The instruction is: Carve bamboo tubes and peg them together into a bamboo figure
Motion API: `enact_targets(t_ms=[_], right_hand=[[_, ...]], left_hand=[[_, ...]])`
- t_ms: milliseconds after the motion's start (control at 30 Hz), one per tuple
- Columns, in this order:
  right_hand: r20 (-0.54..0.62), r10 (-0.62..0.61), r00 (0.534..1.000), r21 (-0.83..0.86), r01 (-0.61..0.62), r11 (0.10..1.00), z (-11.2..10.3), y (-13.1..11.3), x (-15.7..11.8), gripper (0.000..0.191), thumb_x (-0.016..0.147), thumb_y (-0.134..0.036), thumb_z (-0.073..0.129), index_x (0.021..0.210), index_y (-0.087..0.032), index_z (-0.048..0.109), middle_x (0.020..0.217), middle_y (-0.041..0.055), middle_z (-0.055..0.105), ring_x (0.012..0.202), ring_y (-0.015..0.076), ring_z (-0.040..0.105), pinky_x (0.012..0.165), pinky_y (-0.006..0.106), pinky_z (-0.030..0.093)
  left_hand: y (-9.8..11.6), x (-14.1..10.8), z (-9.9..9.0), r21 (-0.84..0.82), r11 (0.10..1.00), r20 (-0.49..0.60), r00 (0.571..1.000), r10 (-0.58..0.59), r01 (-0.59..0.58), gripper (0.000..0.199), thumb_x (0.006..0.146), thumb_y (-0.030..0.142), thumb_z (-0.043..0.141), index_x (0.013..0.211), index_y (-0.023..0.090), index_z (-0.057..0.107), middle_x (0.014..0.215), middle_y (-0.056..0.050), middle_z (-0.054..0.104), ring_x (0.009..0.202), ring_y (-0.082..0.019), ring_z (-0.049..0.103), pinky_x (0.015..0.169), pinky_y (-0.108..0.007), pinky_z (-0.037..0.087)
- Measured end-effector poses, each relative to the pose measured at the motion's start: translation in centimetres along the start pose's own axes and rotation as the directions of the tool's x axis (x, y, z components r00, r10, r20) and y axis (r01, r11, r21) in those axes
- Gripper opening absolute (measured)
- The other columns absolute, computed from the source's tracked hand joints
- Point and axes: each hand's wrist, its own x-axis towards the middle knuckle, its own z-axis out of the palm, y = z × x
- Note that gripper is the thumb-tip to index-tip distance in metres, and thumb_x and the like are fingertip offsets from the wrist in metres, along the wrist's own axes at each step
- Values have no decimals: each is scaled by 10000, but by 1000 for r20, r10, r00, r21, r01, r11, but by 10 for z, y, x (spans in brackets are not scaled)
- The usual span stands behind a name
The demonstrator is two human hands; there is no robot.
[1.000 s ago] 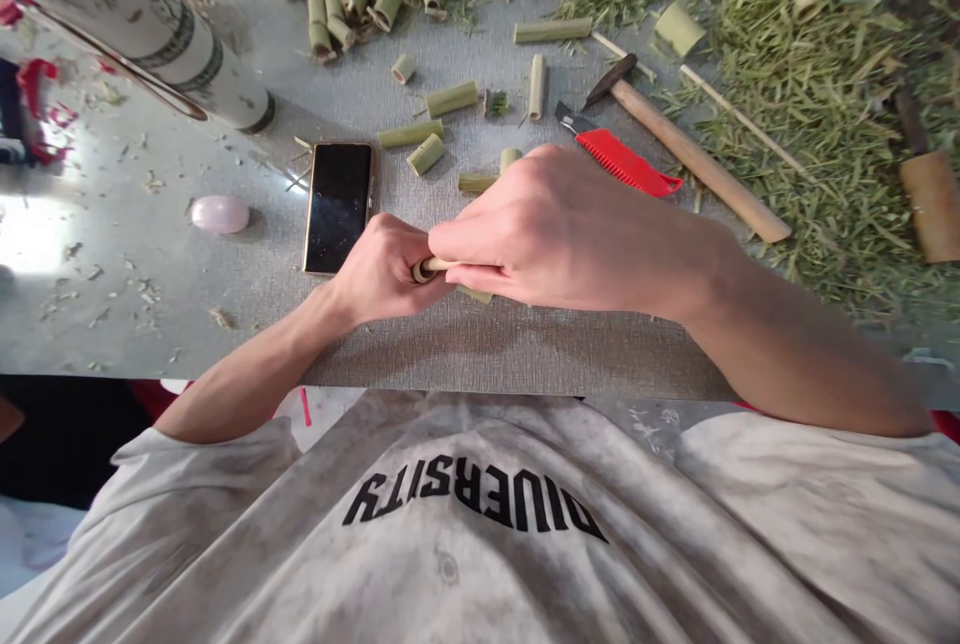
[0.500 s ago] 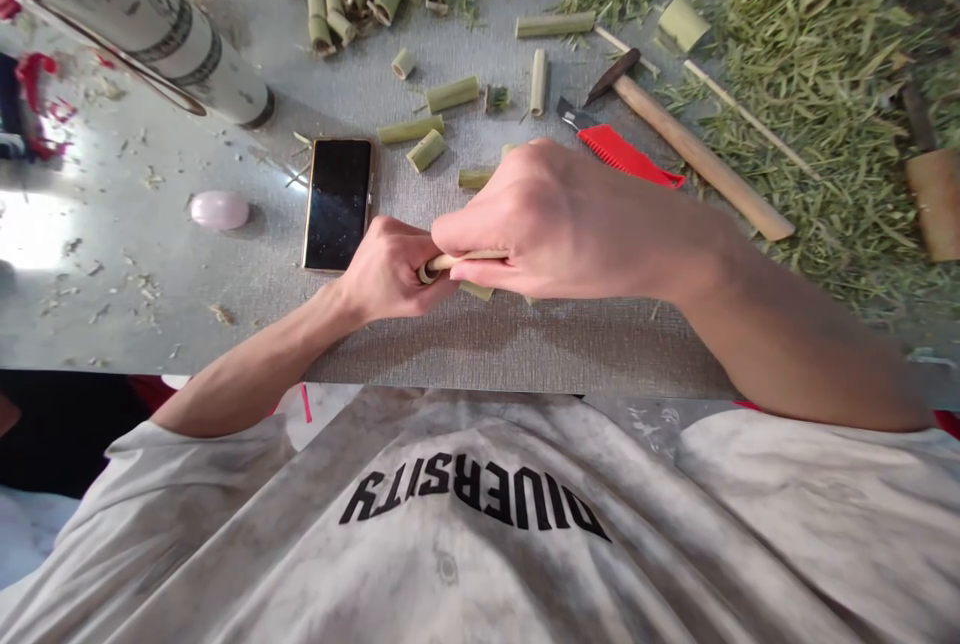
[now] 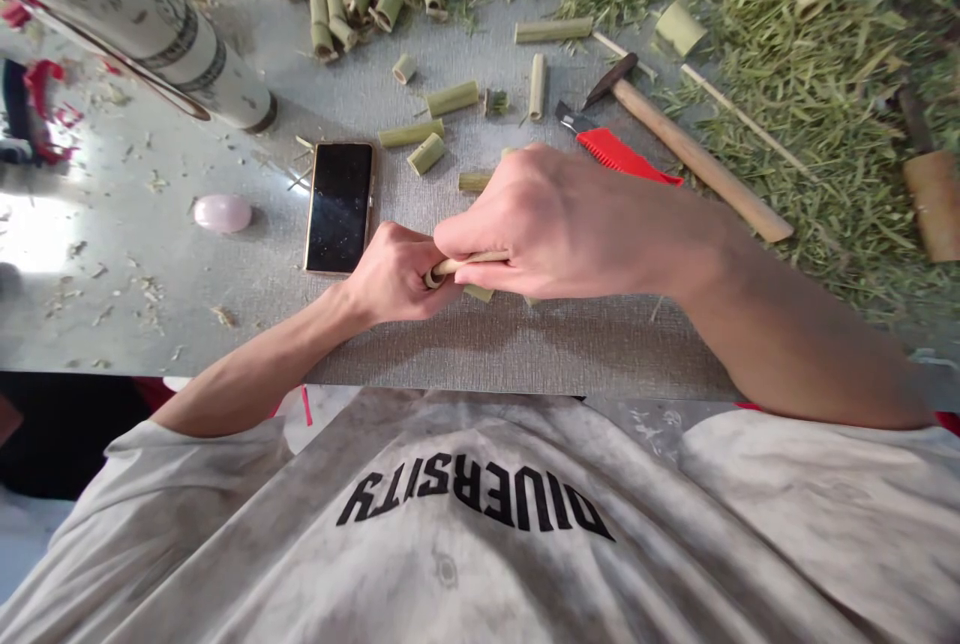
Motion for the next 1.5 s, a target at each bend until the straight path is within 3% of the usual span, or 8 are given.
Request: enact_targets(t_ms=[133,267,400,567,800,1067,1200,1500], right_hand=[[4,-30,1000,-15,30,999,-1,1,-1,554,1123,-105,676,778,-237,263,671,-90,278,632,88,260,673,311,218],[-2,25,1000,-193,-25,981,0,-4,-2,390,1181,-148,546,806,-210,459,711,-70,271,654,117,287,672,324,219],[15,145,989,-374,-128,919,2,-10,-2,335,1195,-171,448,933,-185,656,716,-26,424,670,153,316,671,364,220],[0,178,984,-397,-163,903,6,-11,0,333,1183,-150,441,1082,-138,758,803,23,636,704,144,437,691,348,261],[24,170,985,-369,-149,918,3,-14,1,335,1182,-164,436,1028,-178,733,777,14,594,684,164,403,667,362,240],[48,122,991,-245,-107,964,2,-8,3,228,1145,-217,592,978,-210,748,701,-10,553,665,168,441,673,350,265],[55,75,996,-206,-62,977,3,-4,3,232,1129,-168,635,909,-185,705,682,-31,520,643,138,420,664,327,286],[4,-6,1000,-53,6,999,6,5,3,357,1053,-71,723,760,-198,563,696,-52,552,725,120,524,743,296,389]], left_hand=[[1,5,0,-6,998,-78,995,60,-61,399,885,230,627,627,239,323,465,86,280,373,-66,257,396,-285,186],[1,12,-2,22,999,-84,996,36,-35,424,884,260,630,627,246,293,471,83,268,384,-70,234,398,-299,175],[-2,13,-2,31,997,-71,995,-65,67,461,929,329,638,635,244,293,477,60,328,401,-80,290,423,-303,183],[-1,11,-2,87,993,-45,996,-78,82,415,980,320,618,677,250,344,505,52,370,415,-102,306,442,-327,183],[7,11,-3,-1,997,-102,991,-82,82,336,804,225,651,695,256,335,483,75,400,388,-87,324,432,-297,206],[3,8,4,-4,999,-165,985,41,-43,312,857,204,582,706,258,314,473,90,322,356,-76,255,400,-291,170],[1,4,9,-11,997,-186,980,67,-70,277,882,204,599,703,249,392,485,96,332,360,-75,265,402,-275,189],[0,-2,18,-36,998,-174,984,45,-52,244,880,226,599,673,239,470,457,90,362,353,-82,306,407,-253,248]])
